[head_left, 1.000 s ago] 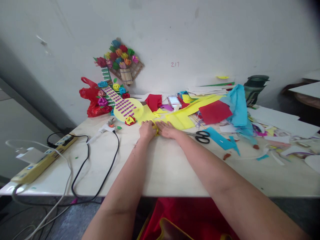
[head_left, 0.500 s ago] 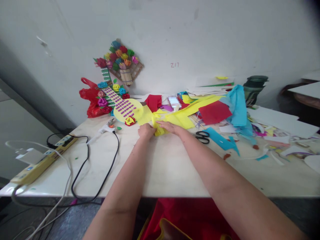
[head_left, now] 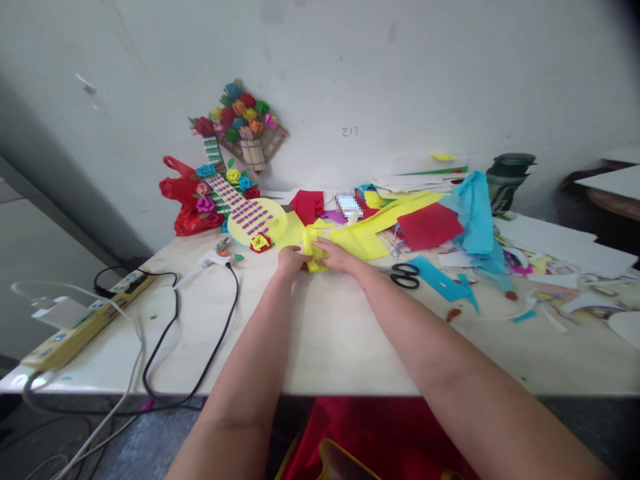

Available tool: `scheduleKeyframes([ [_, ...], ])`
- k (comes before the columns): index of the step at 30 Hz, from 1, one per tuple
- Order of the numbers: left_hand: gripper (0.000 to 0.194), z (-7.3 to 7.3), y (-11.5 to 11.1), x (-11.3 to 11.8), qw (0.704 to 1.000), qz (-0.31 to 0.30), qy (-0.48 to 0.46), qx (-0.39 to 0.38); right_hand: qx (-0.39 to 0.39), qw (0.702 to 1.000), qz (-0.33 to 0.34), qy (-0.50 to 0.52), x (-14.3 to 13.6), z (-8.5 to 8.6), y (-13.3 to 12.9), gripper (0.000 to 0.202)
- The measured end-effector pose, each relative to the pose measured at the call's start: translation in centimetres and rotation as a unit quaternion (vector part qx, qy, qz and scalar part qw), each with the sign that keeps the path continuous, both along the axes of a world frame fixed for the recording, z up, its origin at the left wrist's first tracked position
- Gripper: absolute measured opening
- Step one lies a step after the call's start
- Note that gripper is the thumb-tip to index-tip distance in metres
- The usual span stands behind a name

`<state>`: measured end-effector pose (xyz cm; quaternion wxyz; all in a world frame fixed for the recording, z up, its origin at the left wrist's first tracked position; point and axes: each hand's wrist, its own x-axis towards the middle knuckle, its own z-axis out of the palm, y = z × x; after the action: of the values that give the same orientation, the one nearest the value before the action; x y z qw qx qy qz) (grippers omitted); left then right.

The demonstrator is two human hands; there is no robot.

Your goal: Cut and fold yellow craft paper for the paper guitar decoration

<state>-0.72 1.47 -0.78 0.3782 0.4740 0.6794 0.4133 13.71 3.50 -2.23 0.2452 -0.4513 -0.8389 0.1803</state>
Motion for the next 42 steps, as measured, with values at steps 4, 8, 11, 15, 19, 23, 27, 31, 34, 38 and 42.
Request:
scheduleKeyframes([
  [4,0.022,0.3,0.0,0.2,0.998,-0.027,-0.048,-0.016,0.013,1.000,0.018,0.014,0.1,-0.3,0.2,0.066],
  [8,0.016,0.4,0.1,0.4,0.997,-0.017,-0.078,-0.014,0.026,0.998,0.031,0.044,0.2,-0.4,0.1,0.074],
  [11,0.019,0.4,0.0,0.6,0.996,-0.025,-0.091,-0.003,0.029,0.997,0.033,0.060,0.2,-0.3,0.0,0.074],
  [15,0.020,0.5,-0.1,0.8,0.998,-0.040,-0.054,0.009,0.034,0.996,0.039,0.074,0.2,-0.2,-0.3,0.070],
  [19,0.014,0.8,-0.2,0.8,0.991,-0.067,-0.118,-0.011,0.026,0.993,0.042,0.105,0.2,-0.3,-0.2,0.069],
  [23,0.011,0.8,-0.3,0.9,0.988,-0.037,-0.150,-0.007,0.025,0.989,0.058,0.131,0.1,-0.9,0.4,0.068],
  [27,0.009,0.8,-0.3,1.2,0.988,-0.009,-0.157,-0.001,0.031,0.990,0.071,0.120,0.1,-1.2,0.9,0.062],
  [31,0.013,0.8,-0.3,1.3,0.984,-0.002,-0.178,0.011,0.031,0.993,0.071,0.092,0.0,-1.2,0.9,0.060],
  [34,0.015,0.5,-0.2,1.2,0.983,-0.016,-0.181,0.023,0.026,0.994,0.075,0.077,-0.1,-1.0,0.7,0.059],
  [38,0.016,0.0,0.2,0.9,0.988,-0.027,-0.148,0.027,-0.004,0.992,0.063,0.108,0.1,-0.6,0.2,0.067],
  [42,0.016,-0.6,0.8,0.7,0.995,0.006,-0.097,0.032,-0.074,0.977,0.031,0.195,0.7,-0.4,0.2,0.071],
])
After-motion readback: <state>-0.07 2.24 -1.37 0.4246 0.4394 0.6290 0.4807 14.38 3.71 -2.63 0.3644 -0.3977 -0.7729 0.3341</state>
